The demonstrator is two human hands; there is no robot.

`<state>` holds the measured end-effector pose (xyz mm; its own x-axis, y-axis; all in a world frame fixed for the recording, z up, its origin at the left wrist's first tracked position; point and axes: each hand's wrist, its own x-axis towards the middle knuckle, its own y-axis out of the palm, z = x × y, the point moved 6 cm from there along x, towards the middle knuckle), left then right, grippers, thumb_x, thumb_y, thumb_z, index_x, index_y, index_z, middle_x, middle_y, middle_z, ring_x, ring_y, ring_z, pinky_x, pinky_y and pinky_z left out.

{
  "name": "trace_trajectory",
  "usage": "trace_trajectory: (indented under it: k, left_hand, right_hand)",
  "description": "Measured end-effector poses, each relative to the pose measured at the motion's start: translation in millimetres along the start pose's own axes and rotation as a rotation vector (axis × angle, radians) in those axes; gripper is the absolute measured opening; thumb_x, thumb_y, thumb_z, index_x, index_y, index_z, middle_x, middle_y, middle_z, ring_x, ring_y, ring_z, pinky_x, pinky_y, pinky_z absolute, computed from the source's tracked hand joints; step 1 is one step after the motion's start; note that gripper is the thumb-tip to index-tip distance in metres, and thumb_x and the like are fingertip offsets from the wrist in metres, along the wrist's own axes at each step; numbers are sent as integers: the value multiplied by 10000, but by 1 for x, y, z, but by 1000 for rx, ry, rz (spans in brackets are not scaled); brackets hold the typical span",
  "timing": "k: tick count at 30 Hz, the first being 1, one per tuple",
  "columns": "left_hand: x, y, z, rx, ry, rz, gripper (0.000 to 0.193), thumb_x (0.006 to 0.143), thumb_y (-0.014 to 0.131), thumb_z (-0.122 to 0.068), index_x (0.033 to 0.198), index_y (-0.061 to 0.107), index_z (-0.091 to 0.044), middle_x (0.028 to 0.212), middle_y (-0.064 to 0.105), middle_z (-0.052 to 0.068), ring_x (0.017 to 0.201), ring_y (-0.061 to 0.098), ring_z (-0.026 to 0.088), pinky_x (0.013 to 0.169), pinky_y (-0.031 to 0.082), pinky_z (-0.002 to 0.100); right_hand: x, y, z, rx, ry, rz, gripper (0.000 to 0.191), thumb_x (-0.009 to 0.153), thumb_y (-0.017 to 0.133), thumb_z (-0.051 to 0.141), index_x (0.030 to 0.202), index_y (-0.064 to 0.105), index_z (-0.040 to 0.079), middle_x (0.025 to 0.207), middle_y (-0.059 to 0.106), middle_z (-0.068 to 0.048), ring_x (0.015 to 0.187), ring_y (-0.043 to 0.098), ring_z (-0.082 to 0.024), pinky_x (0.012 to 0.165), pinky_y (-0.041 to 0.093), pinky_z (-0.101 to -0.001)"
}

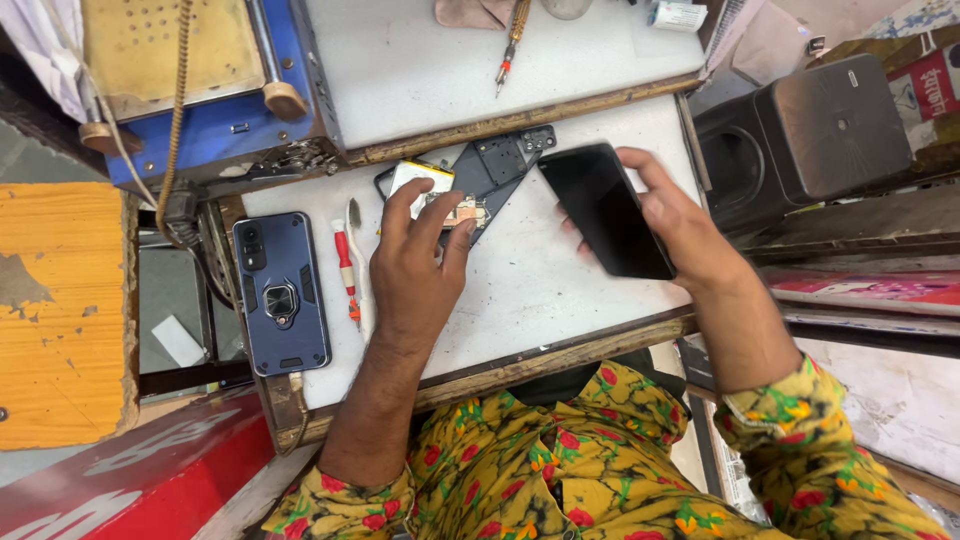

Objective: The person disassembles a smartphone, removes the battery and motherboard, and cleans the motherboard with a brush and liquid. The person then reassembles the phone components on the workbench.

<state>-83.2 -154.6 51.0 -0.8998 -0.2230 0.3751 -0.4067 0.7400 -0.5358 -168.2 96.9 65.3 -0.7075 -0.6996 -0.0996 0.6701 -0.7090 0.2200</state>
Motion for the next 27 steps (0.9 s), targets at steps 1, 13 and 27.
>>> trace_trajectory:
  k: [1, 13, 27]
  left_hand:
    - [-1, 0, -1, -79, 22, -24, 298, 991, 759, -183, 1257, 688, -70, 1338, 613, 132, 935, 737, 179, 686, 639, 264]
    - [-3, 9, 0, -352, -57, 78, 321, 1003, 719, -98, 1315, 654, -63, 1112, 737, 56, 745, 668, 88, 571, 498, 228]
    - [-2, 6, -10, -315, 39, 85, 252, 988, 735, -60, 1235, 697, -86, 1186, 728, 86, 818, 719, 100, 564, 518, 231]
  right_hand:
    - [4, 2, -7, 211, 50, 8, 822, 980, 686, 499, 1571, 333, 51, 1374, 563, -333, 1129, 678, -406, 837, 636, -482]
    - [19, 26, -37, 406, 304, 187, 921, 971, 638, 596, 1633, 273, 70, 1368, 560, -365, 1118, 670, -439, 789, 616, -455]
    - [15, 31, -31, 68, 205, 192, 993, 955, 619, 656, 1630, 234, 40, 1323, 629, -336, 1130, 710, -406, 866, 627, -454]
